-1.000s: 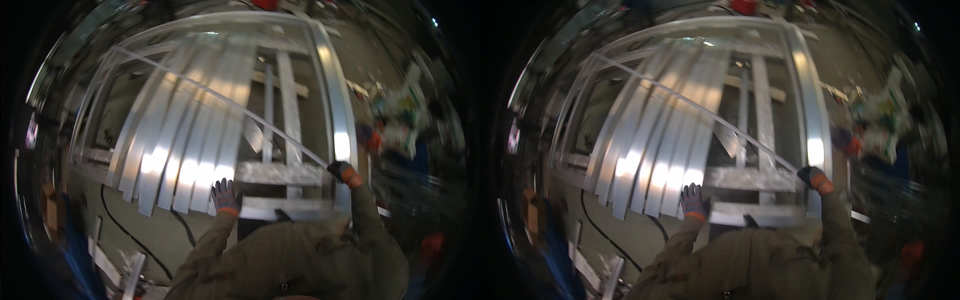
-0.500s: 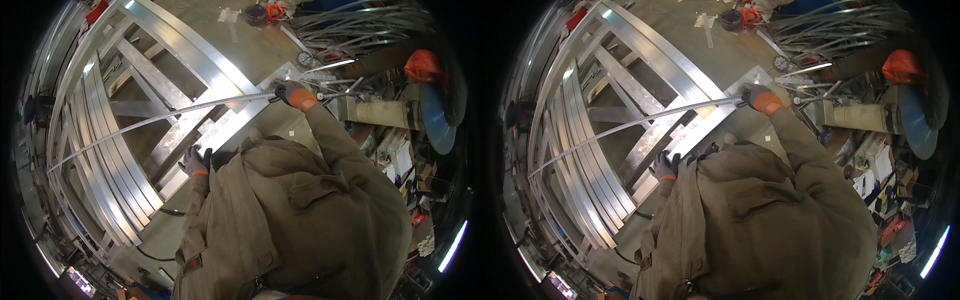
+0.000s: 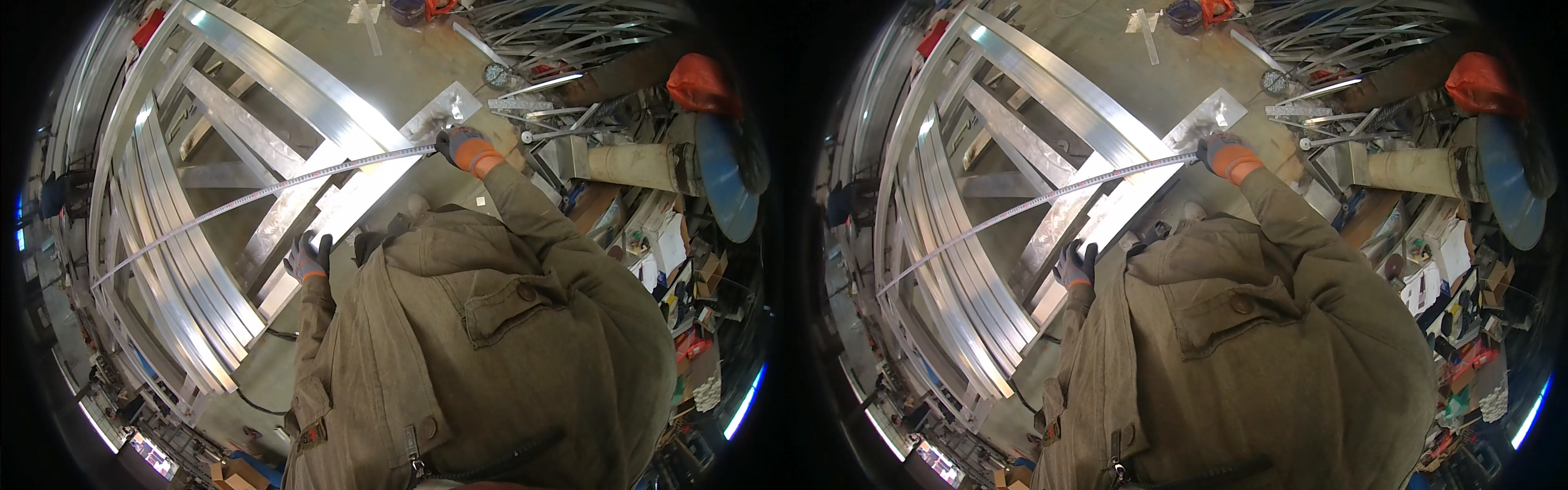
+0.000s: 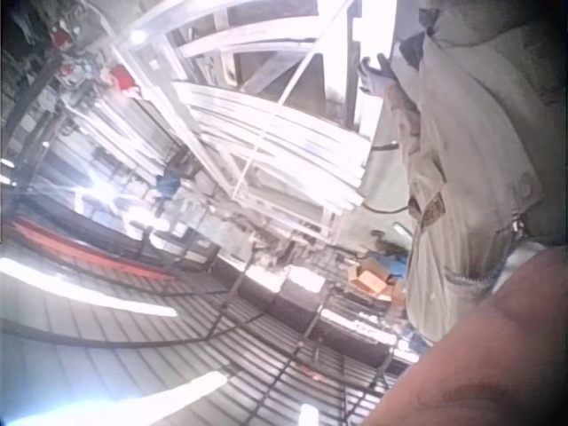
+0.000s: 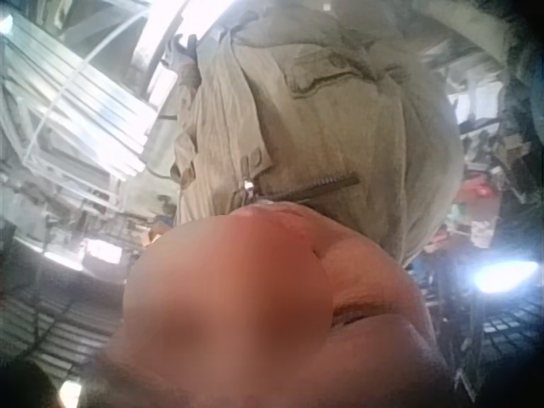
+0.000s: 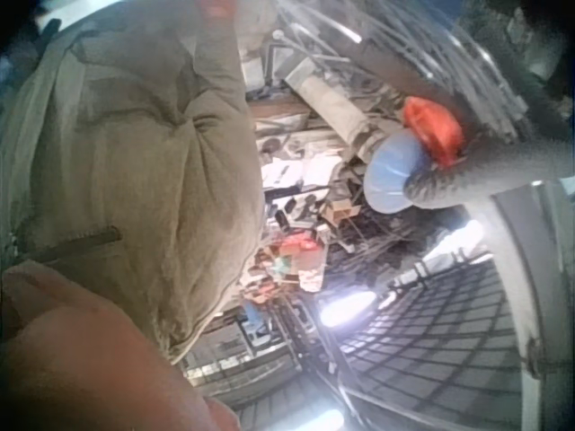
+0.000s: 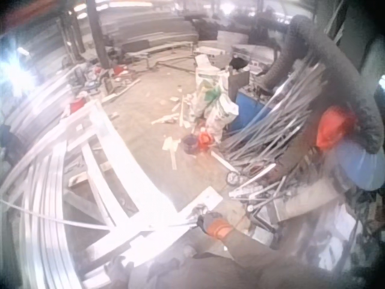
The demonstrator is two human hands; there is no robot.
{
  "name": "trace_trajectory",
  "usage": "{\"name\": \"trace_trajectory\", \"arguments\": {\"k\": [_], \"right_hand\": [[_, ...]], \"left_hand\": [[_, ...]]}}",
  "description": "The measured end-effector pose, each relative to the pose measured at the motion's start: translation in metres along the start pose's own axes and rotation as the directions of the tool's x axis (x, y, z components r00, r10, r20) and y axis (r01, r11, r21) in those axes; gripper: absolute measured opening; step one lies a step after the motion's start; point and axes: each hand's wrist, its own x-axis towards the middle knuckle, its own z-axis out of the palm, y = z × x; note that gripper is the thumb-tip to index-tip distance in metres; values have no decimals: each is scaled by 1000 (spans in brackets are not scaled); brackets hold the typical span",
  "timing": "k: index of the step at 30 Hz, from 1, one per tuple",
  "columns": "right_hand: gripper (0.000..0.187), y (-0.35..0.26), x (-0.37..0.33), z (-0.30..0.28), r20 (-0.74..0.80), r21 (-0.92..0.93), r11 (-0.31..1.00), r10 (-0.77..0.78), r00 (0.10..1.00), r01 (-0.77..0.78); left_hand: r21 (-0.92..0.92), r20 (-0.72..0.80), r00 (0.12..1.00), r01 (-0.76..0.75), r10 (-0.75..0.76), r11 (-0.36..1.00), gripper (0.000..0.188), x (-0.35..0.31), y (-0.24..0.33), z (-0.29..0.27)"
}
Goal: The person assembles a rectangular metal frame by placing multiple metal bars across a base structure. They use an angle grinder to smooth edges, measure the frame with a tape measure, and then use a welding torch to join the components. The person wears gloves and works in a workshop environment.
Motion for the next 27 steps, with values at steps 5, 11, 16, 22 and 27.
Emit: {"name": "trace_trajectory", "arguments": {"k": [5, 11, 16, 22, 27], "right_hand": [[36, -4, -4, -6, 48, 17, 1000, -27, 998, 26], [43, -10, -12, -16, 32, 14, 999, 39, 999, -40], [41, -13, -13, -20, 50, 8, 998, 69, 996, -69], [37, -13, -10, -20, 90, -6, 998, 58, 994, -58], [39, -14, -8, -20, 109, -45, 996, 82, 991, -78]], "left_hand": [[-11, -22, 1000, -22, 21, 1000, 62, 1, 0, 0], [-13, -17, 1000, -23, 22, 1000, 59, -1, 6, -5], [-22, -4, 1000, -12, 12, 1000, 59, -3, 10, -9], [-42, -21, 999, -26, 25, 999, 61, -2, 8, -7], [-57, -75, 997, -33, 29, 998, 55, -3, 5, -2]]}}
